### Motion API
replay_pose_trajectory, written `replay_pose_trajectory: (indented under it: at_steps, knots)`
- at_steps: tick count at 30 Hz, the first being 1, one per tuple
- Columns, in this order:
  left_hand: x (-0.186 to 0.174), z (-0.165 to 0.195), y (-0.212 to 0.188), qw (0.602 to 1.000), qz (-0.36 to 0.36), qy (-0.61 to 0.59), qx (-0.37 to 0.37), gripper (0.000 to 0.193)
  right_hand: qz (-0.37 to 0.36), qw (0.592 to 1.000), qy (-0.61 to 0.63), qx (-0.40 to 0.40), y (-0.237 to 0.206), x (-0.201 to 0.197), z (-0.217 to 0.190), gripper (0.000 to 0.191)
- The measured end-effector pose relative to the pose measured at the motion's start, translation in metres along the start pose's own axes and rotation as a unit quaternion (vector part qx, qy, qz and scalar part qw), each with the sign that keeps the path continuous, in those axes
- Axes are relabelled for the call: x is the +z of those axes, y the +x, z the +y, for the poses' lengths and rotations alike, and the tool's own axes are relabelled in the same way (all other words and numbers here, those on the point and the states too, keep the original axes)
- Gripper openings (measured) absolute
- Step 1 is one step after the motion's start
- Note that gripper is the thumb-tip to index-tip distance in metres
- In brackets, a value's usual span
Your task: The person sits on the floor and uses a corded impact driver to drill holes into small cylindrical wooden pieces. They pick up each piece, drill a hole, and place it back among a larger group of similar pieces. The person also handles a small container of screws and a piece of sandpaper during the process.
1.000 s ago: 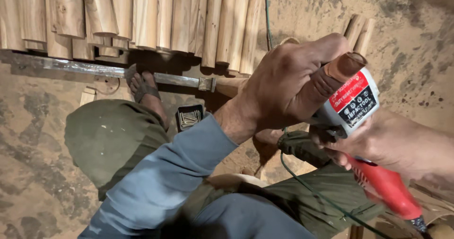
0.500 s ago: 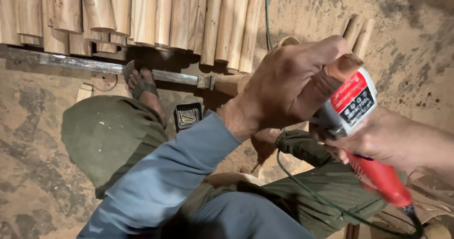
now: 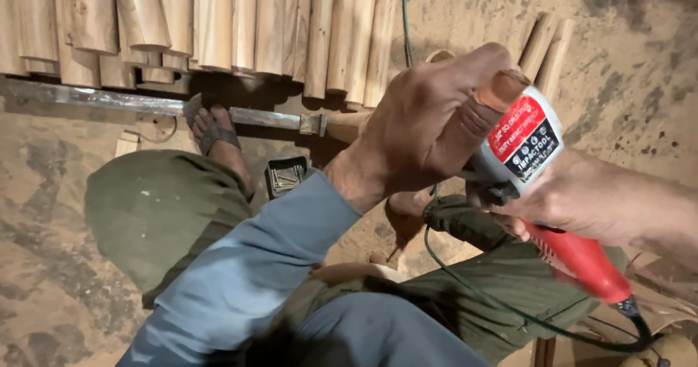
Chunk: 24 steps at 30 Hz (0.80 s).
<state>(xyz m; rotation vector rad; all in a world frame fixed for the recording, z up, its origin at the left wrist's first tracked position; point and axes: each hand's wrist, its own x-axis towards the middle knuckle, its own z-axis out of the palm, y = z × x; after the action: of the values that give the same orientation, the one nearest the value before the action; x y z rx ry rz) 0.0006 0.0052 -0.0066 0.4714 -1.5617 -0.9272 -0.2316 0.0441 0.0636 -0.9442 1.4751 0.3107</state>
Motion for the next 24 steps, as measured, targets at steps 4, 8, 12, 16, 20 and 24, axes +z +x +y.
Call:
replay_pose_trajectory:
  at_steps: [4,8,12,16,20,24]
  knots:
    - [-0.003,0.003,0.001,1.0,0.005,-0.026,0.001,0.067,-0.038,0.985,-0.144,-0.086,0.006,-0.013,0.019,0.007]
    - [-0.007,0.003,-0.002,0.999,-0.019,-0.015,-0.035,0.072,-0.083,0.858,-0.302,-0.406,0.005,-0.009,0.016,0.009]
    - [-0.007,0.002,-0.003,0.999,-0.006,-0.027,-0.019,0.073,0.05,0.993,-0.056,0.087,-0.006,0.009,-0.011,0.008]
    - [-0.005,-0.002,-0.001,0.999,-0.023,-0.017,-0.04,0.072,0.039,0.986,-0.114,0.116,-0.01,0.013,-0.037,0.011]
    - [0.001,-0.007,0.001,0.999,-0.027,0.008,-0.042,0.072,0.049,0.991,-0.078,0.099,-0.008,0.011,-0.035,0.018]
    - [-0.001,-0.009,-0.001,0.999,-0.009,-0.022,-0.029,0.072,-0.005,0.981,-0.154,0.119,0.001,0.001,-0.018,0.008]
